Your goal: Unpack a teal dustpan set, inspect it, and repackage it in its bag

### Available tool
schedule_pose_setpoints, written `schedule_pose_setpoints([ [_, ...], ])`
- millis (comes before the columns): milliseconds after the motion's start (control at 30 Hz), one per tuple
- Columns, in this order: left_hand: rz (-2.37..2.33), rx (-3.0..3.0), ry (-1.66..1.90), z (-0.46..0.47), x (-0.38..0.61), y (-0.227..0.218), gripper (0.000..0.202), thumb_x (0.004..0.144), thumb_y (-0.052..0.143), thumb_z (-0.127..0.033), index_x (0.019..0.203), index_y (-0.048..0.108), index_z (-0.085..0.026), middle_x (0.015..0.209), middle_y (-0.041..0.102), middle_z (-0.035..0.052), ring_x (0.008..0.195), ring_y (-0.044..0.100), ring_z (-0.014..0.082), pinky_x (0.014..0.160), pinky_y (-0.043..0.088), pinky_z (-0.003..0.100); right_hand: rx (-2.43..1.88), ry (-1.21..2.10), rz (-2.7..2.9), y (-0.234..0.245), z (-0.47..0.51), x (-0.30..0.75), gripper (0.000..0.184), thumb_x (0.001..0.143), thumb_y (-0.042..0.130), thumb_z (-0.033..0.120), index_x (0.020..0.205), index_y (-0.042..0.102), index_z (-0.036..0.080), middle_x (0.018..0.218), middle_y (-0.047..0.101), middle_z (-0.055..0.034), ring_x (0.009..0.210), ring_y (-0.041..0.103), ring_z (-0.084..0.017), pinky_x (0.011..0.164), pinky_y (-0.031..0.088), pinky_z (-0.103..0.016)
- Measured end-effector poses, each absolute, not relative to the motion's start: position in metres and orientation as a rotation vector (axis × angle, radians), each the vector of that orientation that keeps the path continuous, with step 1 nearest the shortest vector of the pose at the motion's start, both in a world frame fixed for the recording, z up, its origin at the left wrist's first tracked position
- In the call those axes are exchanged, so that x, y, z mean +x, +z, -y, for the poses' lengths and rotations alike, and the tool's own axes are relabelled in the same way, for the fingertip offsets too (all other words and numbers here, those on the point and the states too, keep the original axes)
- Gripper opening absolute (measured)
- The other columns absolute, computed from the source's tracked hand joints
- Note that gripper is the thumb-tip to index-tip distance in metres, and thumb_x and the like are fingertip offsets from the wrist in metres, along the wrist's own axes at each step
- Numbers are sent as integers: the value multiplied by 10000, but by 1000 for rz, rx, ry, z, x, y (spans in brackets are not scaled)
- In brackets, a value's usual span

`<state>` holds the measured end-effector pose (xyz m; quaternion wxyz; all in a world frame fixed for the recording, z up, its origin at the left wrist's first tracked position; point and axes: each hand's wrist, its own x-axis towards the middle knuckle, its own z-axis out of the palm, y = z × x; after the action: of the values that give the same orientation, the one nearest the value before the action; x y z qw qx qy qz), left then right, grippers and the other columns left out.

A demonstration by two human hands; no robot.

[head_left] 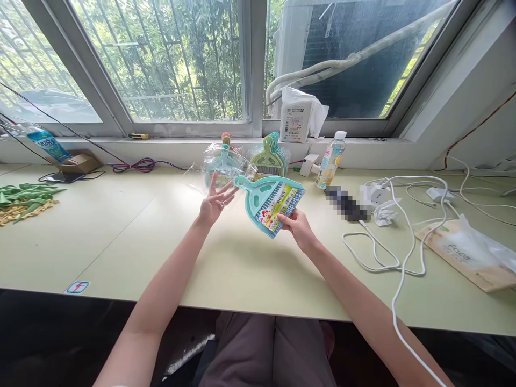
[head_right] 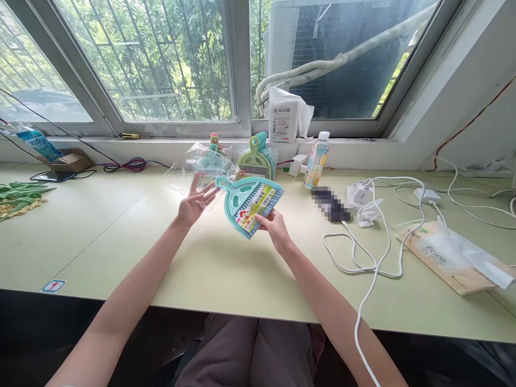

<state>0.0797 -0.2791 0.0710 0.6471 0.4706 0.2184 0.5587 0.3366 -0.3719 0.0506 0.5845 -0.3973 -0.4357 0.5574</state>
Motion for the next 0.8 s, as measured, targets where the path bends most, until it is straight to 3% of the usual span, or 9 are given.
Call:
schedule_pose_setpoints([
  [300, -457, 1086, 1099, 282, 87, 65, 951, 773, 562, -78, 1511, 31, -356, 1277, 608, 54, 1206, 553, 254, 1080, 285, 462, -916, 1347, 970, 51, 372, 338, 402, 655, 810, 328, 985, 645, 172, 1111, 691, -95, 974, 671, -262, 803, 592, -391],
  [400, -484, 1053, 1083, 280, 91, 59, 884, 780, 572, -101, 1514, 127, -314, 1212, 641, 54, 1182, 568, 235, 1063, 311, 417, -906, 1396, 1021, 49, 370, 337, 433, 643, 818, 340, 1007, 652, 173, 1099, 697, -97, 969, 675, -272, 782, 596, -397],
  [600, -460, 1117, 928, 290, 104, 58, 814, 736, 663, -109, 1444, 326, -325, 1182, 645, 29, 933, 649, 169, 919, 419, 321, -893, 1381, 1003, 46, 368, 335, 434, 632, 825, 342, 992, 656, 170, 1083, 702, -96, 960, 678, -268, 765, 600, -387],
  [733, -429, 1182, 769, 294, 109, 51, 620, 765, 679, -160, 1352, 493, -232, 1125, 666, 77, 1005, 626, 229, 917, 417, 346, -884, 1365, 965, 44, 367, 336, 414, 650, 815, 339, 992, 650, 172, 1096, 698, -93, 960, 678, -256, 802, 594, -388],
  [800, -433, 1183, 745, 296, 111, 47, 600, 770, 678, -158, 1341, 506, -228, 1141, 663, 84, 1058, 608, 246, 930, 412, 354, -890, 1359, 956, 43, 367, 336, 401, 659, 810, 333, 988, 649, 170, 1095, 698, -94, 956, 679, -254, 815, 591, -394],
])
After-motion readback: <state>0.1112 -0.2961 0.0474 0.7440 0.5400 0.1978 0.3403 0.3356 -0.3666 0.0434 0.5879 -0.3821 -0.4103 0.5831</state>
